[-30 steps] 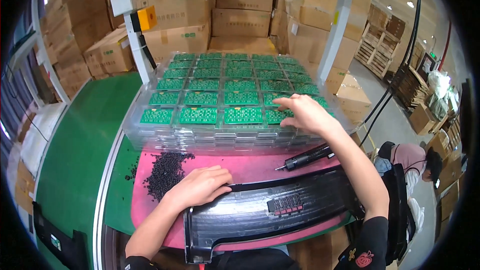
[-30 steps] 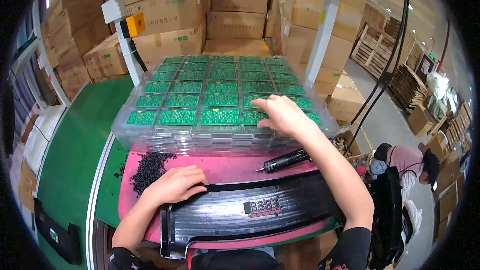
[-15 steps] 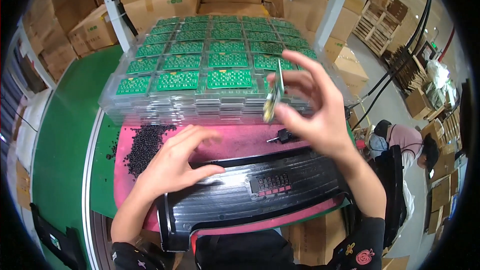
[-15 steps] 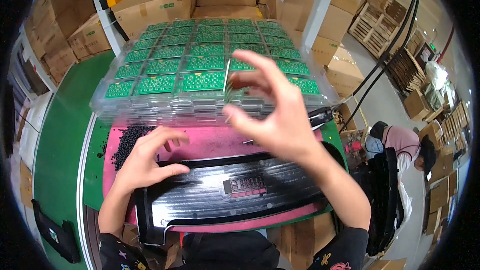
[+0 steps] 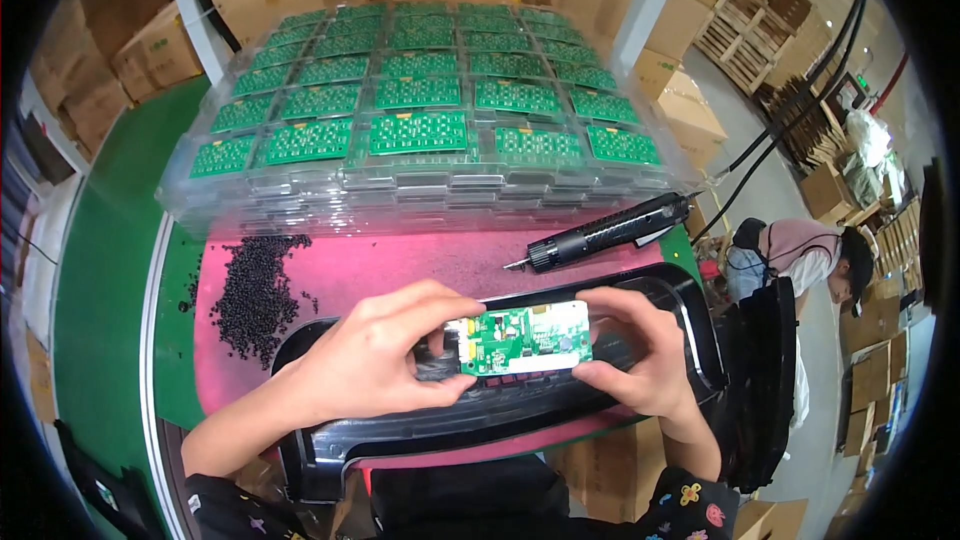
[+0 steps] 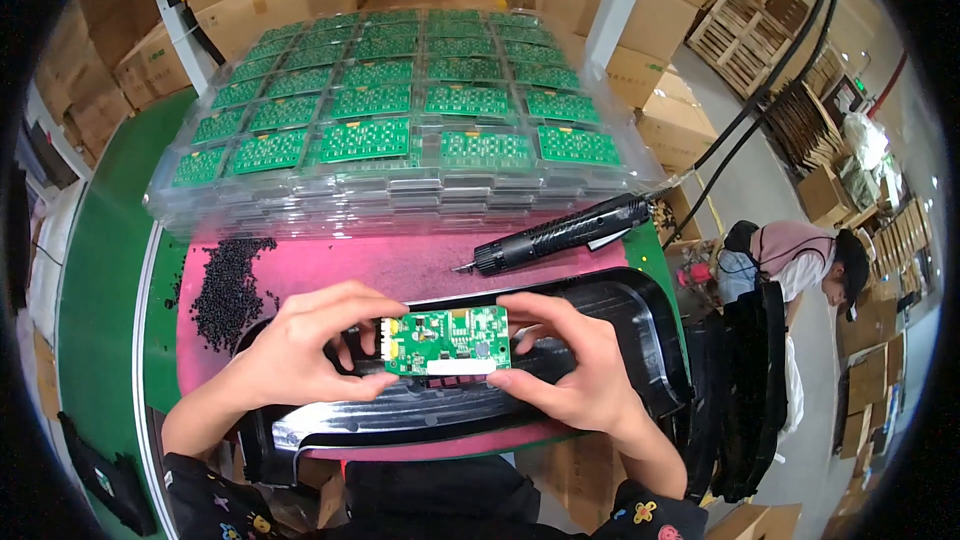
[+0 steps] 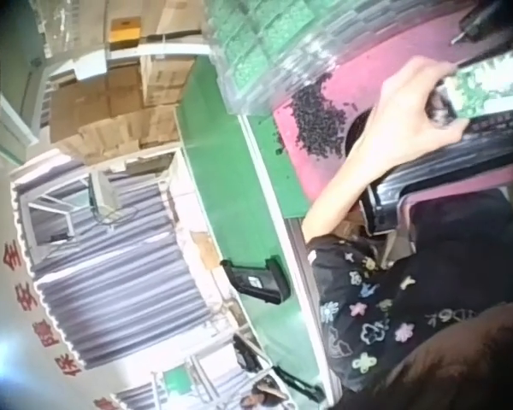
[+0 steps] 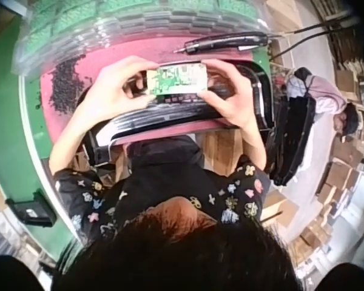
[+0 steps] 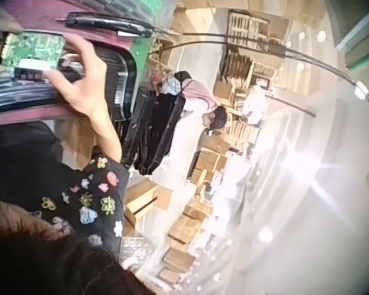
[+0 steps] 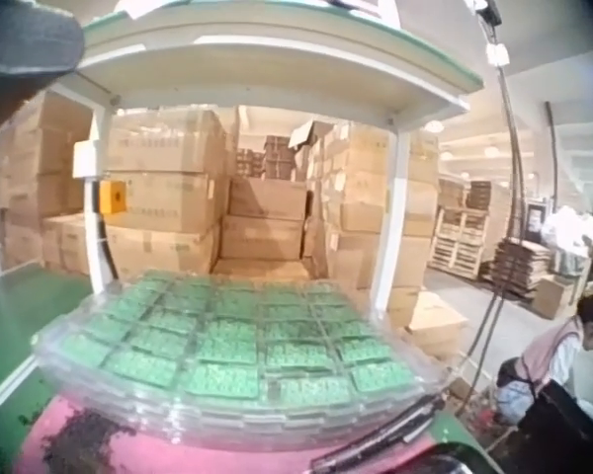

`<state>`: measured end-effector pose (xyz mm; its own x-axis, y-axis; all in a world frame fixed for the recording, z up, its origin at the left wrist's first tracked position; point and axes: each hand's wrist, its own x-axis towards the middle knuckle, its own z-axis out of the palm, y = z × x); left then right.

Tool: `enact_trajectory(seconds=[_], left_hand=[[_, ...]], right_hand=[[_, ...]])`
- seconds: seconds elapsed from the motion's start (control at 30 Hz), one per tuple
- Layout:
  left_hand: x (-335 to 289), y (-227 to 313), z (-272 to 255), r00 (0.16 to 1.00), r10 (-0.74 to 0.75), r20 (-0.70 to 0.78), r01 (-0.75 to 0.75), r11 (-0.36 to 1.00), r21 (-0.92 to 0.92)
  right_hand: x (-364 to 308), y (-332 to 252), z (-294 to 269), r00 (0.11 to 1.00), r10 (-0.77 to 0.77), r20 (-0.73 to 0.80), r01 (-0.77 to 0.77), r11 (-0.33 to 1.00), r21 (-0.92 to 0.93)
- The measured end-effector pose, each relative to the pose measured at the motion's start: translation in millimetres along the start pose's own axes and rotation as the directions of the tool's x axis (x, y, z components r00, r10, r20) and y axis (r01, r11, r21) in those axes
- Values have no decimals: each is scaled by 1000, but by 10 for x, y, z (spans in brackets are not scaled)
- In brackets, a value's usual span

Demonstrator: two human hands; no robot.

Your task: Assembling electronic circuit boards into plastic housings using an electric screwdriver.

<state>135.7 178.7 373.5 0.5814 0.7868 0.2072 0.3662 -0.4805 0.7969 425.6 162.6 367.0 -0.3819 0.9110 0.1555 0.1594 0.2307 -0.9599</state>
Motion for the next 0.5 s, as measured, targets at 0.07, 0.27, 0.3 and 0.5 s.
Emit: enact_trajectory(seconds=[0.07,0.27,0.3,0.5], left_hand=[[22,-70,68,1000,6,23,-6,1000,11],[21,-197,184,988,103,116,-119,982,144],[5,-191,176,973,94,208,-119,987,106],[-42,-95,241,932,87,351,-176,957,230]], right_hand=[[3,108,-78,994,-85,73,106,932,-348],[34,339,-142,976,-153,156,202,903,-380],[38,356,-171,957,-149,248,229,915,-332],[-10,341,-181,905,-111,410,225,944,-242]])
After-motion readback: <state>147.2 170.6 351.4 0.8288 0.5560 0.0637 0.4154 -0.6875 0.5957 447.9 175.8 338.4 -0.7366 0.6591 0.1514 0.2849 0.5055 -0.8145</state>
